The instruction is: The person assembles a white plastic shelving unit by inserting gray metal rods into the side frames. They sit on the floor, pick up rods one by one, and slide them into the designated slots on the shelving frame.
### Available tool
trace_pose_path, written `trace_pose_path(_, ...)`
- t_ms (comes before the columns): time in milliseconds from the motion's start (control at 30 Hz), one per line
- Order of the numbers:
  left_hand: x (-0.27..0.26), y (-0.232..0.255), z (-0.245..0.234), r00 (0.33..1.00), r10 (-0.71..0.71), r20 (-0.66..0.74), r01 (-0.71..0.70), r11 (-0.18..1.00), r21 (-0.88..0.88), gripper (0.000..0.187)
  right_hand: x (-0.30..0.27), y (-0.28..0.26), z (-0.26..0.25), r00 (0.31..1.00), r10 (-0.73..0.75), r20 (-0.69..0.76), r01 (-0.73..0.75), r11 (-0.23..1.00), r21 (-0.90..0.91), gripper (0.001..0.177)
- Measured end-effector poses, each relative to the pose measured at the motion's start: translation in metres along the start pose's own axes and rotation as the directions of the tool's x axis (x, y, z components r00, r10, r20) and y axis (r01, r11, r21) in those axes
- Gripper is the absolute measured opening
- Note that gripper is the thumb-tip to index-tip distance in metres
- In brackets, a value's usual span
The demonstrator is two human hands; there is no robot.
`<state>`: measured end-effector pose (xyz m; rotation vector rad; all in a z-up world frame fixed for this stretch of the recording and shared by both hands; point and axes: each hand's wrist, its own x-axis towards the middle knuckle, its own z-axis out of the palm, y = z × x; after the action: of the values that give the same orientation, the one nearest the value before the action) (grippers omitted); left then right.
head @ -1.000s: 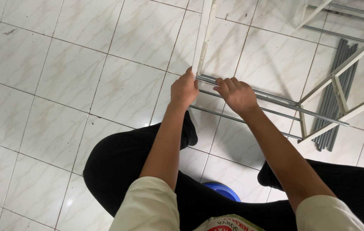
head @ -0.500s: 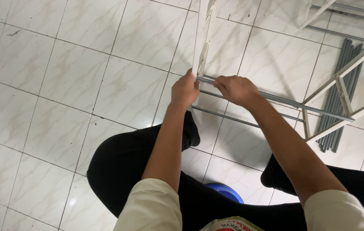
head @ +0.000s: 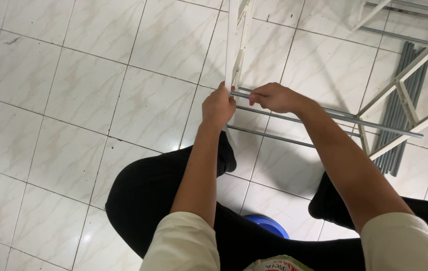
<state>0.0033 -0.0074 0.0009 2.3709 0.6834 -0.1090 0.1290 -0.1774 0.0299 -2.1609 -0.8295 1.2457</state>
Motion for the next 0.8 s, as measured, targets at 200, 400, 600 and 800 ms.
trace_pose_path(200,0.005,0.001,0.004,0.999,0.033,-0.037,-0.03,0.996,0.078,0.032,-0.01,0.014,0.034,0.849,-0.357,-0.389,0.233,0.915,-0.331,0.028)
trace_pose_path(400,0.004,0.003,0.003,0.998,0.018,-0.052,-0.018,1.0,0.011,0.033,-0.02,0.014,0.055,0.623,-0.679,-0.389,0.076,0.547,-0.834,0.023)
trace_pose_path(600,0.001,0.003,-0.003,0.999,-0.035,0.012,0.035,0.999,0.011,0.029,-0.003,-0.008,0.022,0.977,0.014,-0.211,-0.078,0.952,-0.298,0.034)
trace_pose_path(800,0.002,0.004,-0.004,1.0,-0.016,-0.016,0.016,1.0,-0.006,0.029,0.006,-0.008,0.011,0.997,-0.004,-0.08,0.005,1.0,0.017,0.04)
